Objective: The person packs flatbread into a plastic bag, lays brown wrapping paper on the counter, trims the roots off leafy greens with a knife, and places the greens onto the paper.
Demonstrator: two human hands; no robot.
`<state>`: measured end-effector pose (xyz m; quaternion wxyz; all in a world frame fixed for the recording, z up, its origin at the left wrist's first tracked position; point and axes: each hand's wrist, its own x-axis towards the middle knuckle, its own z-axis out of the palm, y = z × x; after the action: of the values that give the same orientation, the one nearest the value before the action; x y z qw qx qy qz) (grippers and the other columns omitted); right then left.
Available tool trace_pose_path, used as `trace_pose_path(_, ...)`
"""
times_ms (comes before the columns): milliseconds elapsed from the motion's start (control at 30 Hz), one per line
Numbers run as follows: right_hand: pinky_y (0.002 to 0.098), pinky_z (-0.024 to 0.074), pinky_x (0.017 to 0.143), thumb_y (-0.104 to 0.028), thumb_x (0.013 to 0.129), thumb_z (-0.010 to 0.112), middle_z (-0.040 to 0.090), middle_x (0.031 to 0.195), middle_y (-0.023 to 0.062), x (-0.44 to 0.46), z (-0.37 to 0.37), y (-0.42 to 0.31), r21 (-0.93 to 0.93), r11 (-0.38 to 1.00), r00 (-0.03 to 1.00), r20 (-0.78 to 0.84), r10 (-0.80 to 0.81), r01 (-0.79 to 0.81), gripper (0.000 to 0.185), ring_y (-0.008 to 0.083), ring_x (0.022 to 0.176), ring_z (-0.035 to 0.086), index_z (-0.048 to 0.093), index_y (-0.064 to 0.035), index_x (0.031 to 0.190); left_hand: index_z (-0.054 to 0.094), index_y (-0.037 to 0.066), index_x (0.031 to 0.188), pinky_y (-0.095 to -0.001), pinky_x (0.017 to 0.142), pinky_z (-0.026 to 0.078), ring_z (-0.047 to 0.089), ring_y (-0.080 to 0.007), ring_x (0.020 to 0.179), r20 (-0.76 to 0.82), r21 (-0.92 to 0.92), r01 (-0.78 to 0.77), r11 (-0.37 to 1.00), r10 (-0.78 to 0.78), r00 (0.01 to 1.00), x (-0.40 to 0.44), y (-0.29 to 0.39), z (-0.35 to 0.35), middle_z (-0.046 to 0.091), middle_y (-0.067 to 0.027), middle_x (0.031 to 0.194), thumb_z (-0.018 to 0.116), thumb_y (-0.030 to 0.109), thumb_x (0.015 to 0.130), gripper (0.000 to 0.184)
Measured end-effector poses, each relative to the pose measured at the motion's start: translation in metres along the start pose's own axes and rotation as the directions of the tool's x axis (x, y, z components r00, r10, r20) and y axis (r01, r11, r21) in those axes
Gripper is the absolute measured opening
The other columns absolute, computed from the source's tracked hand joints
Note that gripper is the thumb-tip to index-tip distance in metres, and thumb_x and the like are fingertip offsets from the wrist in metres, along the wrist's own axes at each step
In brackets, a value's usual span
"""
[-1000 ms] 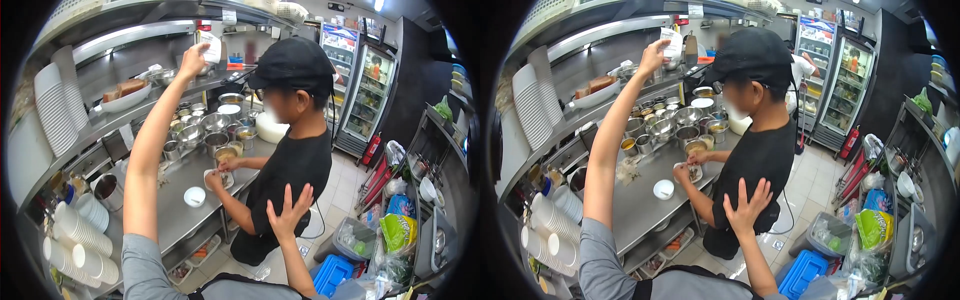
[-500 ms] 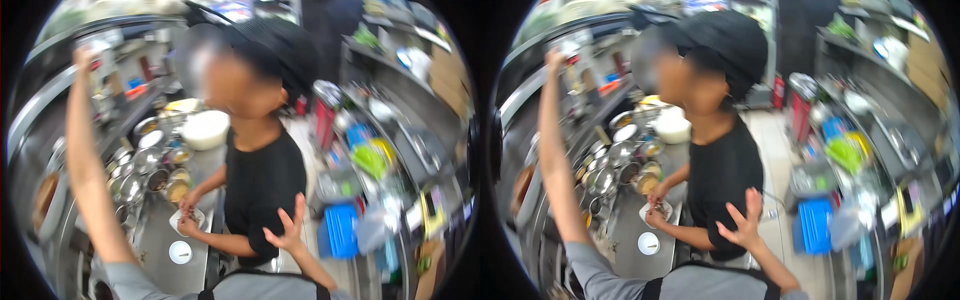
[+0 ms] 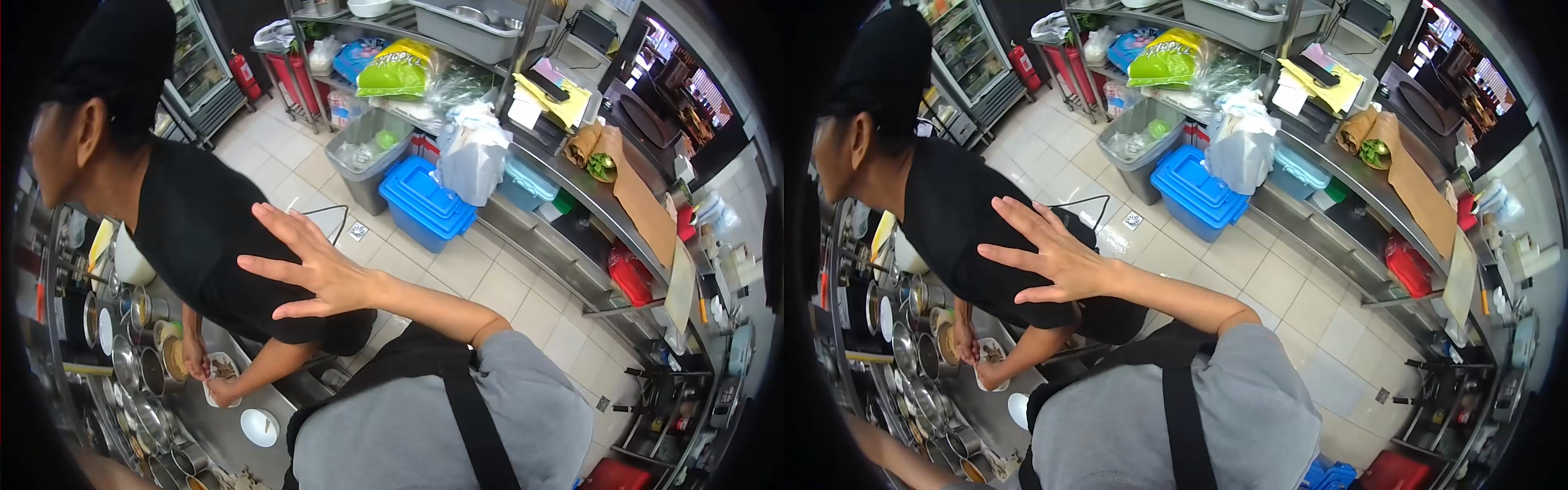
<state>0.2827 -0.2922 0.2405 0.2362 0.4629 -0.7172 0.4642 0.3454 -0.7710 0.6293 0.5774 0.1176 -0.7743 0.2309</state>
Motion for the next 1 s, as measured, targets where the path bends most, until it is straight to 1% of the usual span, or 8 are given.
trace_pose_path(133, 0.0584, 0.0174, 0.101, -0.032, 0.074, 0.066, 0.009, 0.145, 0.0196, -0.02, -0.039, 0.036, -0.048, 0.991, 0.989, -0.087, 0.117, -0.122, 0.069, 0.037, 0.133, 0.014, 0.035, -0.0238, 0.135, 0.051, -0.001, 0.119, -0.0275, 0.083, 0.045, 0.059, -0.0152, 0.091, -0.157, -0.038, -0.122, 0.992, 0.115, 0.981, -0.066, 0.086, -0.087, 0.062, -0.0111, 0.104, 0.054, 0.025, 0.078, 0.048)
trace_pose_path(167, 0.0442, 0.0249, 0.102, -0.023, 0.073, 0.07, 0.016, 0.142, 0.0224, -0.025, -0.053, 0.046, -0.093, 0.988, 0.98, -0.165, 0.11, -0.127, 0.065, 0.0377, 0.128, 0.025, 0.042, -0.0147, 0.131, 0.05, -0.001, 0.12, -0.0272, 0.084, 0.045, 0.059, -0.0148, 0.091, -0.175, -0.045, -0.151, 0.987, 0.141, 0.974, -0.085, 0.11, -0.105, 0.061, -0.0108, 0.104, 0.053, 0.025, 0.079, 0.048)
trace_pose_path(200, 0.0446, 0.0277, 0.1, -0.019, 0.073, 0.069, 0.018, 0.141, 0.0218, -0.032, -0.064, 0.06, -0.063, 0.984, 0.967, -0.206, 0.148, -0.164, 0.064, 0.0365, 0.125, 0.03, 0.041, -0.0142, 0.131, 0.05, -0.001, 0.12, -0.0269, 0.084, 0.045, 0.059, -0.0144, 0.092, -0.185, -0.061, -0.178, 0.982, 0.164, 0.969, -0.103, 0.137, -0.12, 0.061, -0.0105, 0.105, 0.052, 0.025, 0.08, 0.048)
trace_pose_path(367, 0.0372, 0.0397, 0.092, -0.005, 0.075, 0.065, 0.025, 0.137, 0.0183, -0.08, -0.15, 0.131, -0.147, 0.925, 0.914, -0.269, 0.304, -0.351, 0.058, 0.0278, 0.108, 0.05, 0.042, -0.0079, 0.128, 0.047, -0.002, 0.124, -0.0255, 0.086, 0.044, 0.058, -0.0125, 0.094, -0.049, -0.351, -0.188, 0.917, 0.183, 0.982, -0.253, 0.285, -0.125, 0.06, -0.009, 0.108, 0.049, 0.028, 0.086, 0.048)
trace_pose_path(400, 0.0356, 0.0409, 0.09, -0.004, 0.075, 0.064, 0.03, 0.134, 0.0175, -0.089, -0.168, 0.143, -0.115, 0.913, 0.89, -0.298, 0.345, -0.392, 0.056, 0.0254, 0.102, 0.053, 0.043, -0.0062, 0.127, 0.032, -0.003, 0.133, -0.0213, 0.094, 0.039, 0.053, -0.0132, 0.105, -0.002, -0.437, -0.073, 0.896, 0.08, 0.997, -0.326, 0.292, -0.099, 0.051, -0.0069, 0.122, 0.041, 0.027, 0.092, 0.051)
trace_pose_path(533, 0.0318, 0.0429, 0.084, -0.001, 0.076, 0.062, 0.051, 0.115, 0.0147, -0.119, -0.225, 0.189, 0.088, 0.833, 0.763, -0.36, 0.537, -0.546, 0.046, 0.0208, 0.087, 0.059, 0.048, -0.0029, 0.12, 0.043, -0.004, 0.108, -0.0366, 0.081, 0.05, 0.055, -0.0358, 0.097, -0.328, -0.787, -0.417, 0.454, 0.264, 0.907, -0.324, 0.488, -0.071, 0.044, -0.0256, 0.116, 0.05, 0.008, 0.086, 0.026)
trace_pose_path(667, 0.0289, 0.0429, 0.08, 0.0, 0.078, 0.059, 0.061, 0.092, 0.0115, -0.124, -0.244, 0.233, 0.144, 0.787, 0.753, -0.23, 0.616, -0.6, 0.032, 0.0199, 0.083, 0.06, 0.055, -0.0022, 0.11, 0.045, 0.004, 0.112, -0.0372, 0.078, 0.049, 0.054, -0.0356, 0.099, 0.301, -0.868, 0.264, 0.42, 0.023, 0.953, -0.331, 0.602, -0.045, 0.034, -0.0234, 0.122, 0.058, -0.01, 0.073, 0.043)
trace_pose_path(1000, 0.04, 0.043, 0.075, -0.024, 0.085, 0.054, 0.061, 0.094, 0.0124, -0.099, -0.148, 0.339, -0.079, 0.896, 0.803, 0.413, 0.429, -0.438, 0.026, 0.0314, 0.085, 0.057, 0.059, -0.0071, 0.103, 0.04, 0.004, 0.127, -0.0371, 0.085, 0.043, 0.043, -0.0306, 0.113, 0.619, -0.515, 0.572, 0.639, -0.185, 0.764, -0.308, 0.62, 0.064, 0.024, -0.0184, 0.135, 0.059, -0.002, 0.078, 0.053)
